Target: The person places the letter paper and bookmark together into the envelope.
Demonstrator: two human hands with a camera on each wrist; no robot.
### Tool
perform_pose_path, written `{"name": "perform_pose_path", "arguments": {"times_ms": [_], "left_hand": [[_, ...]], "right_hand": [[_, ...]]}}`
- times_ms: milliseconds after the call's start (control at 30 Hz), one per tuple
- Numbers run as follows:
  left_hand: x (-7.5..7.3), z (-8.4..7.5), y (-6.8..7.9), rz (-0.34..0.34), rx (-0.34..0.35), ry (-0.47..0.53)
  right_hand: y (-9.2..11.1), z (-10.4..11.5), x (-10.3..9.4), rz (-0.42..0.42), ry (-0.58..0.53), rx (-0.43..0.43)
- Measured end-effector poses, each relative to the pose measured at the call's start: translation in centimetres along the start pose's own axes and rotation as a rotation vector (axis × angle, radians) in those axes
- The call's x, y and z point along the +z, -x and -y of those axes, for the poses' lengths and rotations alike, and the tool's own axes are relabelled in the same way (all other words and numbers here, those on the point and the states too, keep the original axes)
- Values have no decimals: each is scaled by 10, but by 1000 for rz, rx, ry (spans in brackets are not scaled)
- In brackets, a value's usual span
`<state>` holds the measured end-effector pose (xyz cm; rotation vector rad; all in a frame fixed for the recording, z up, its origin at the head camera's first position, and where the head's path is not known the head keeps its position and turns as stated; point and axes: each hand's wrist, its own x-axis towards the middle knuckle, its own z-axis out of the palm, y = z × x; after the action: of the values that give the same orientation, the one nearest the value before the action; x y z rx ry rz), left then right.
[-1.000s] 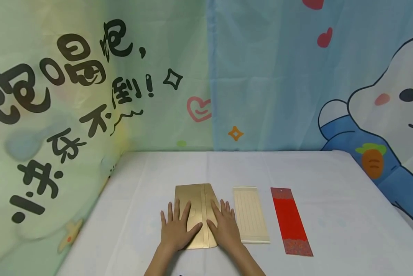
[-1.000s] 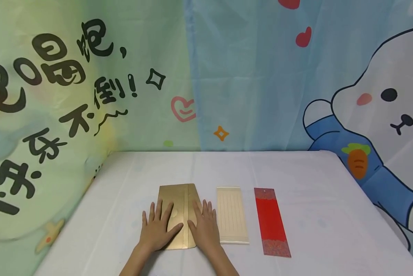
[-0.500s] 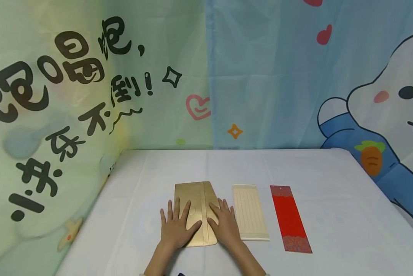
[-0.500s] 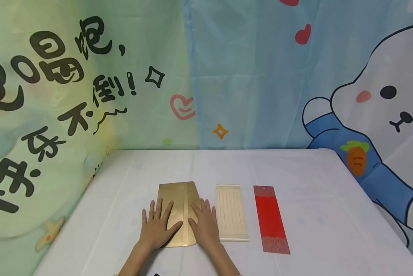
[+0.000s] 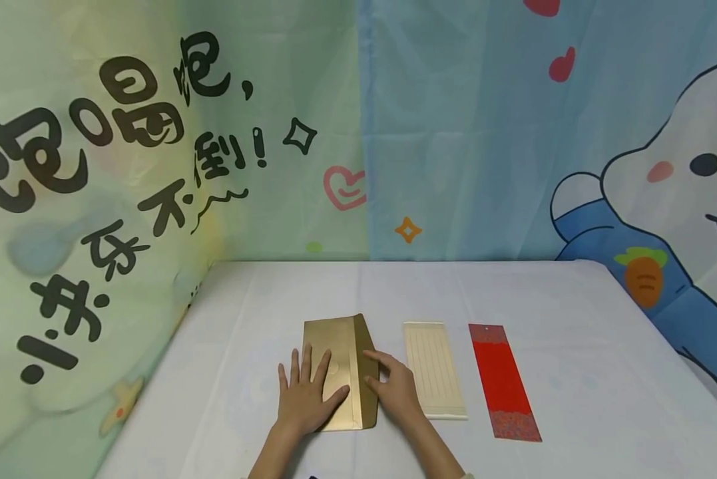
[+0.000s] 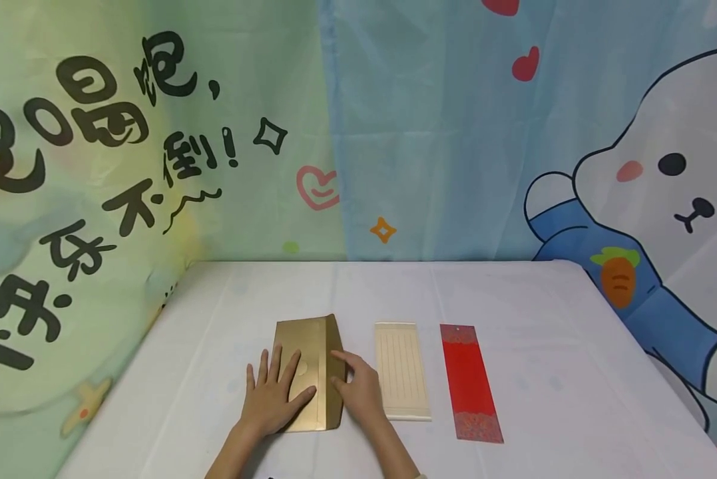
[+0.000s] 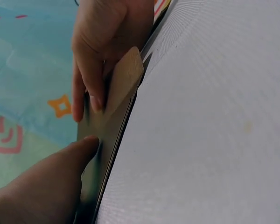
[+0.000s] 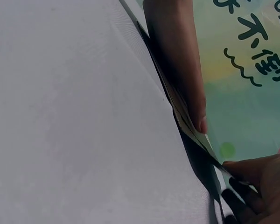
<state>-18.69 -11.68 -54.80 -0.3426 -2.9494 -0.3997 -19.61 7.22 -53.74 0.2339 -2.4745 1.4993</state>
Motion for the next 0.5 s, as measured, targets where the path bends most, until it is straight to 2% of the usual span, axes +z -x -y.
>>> {"name": "perform_pose_path", "arguments": {"times_ms": [200,333,400,500], "left_hand": [[0,1,2,-7,-6,28],[-2,0,2,1,-12,57],[-3,0,2,10,-15,64],[-3,0,1,27,-16,68]], "right_hand": [[-1,1,-3,79,-231,71],[-3,1,-8,209,-406,117],[-3,8,-14,285,-441,150],[-5,8,-18,381,-471,191]]}}
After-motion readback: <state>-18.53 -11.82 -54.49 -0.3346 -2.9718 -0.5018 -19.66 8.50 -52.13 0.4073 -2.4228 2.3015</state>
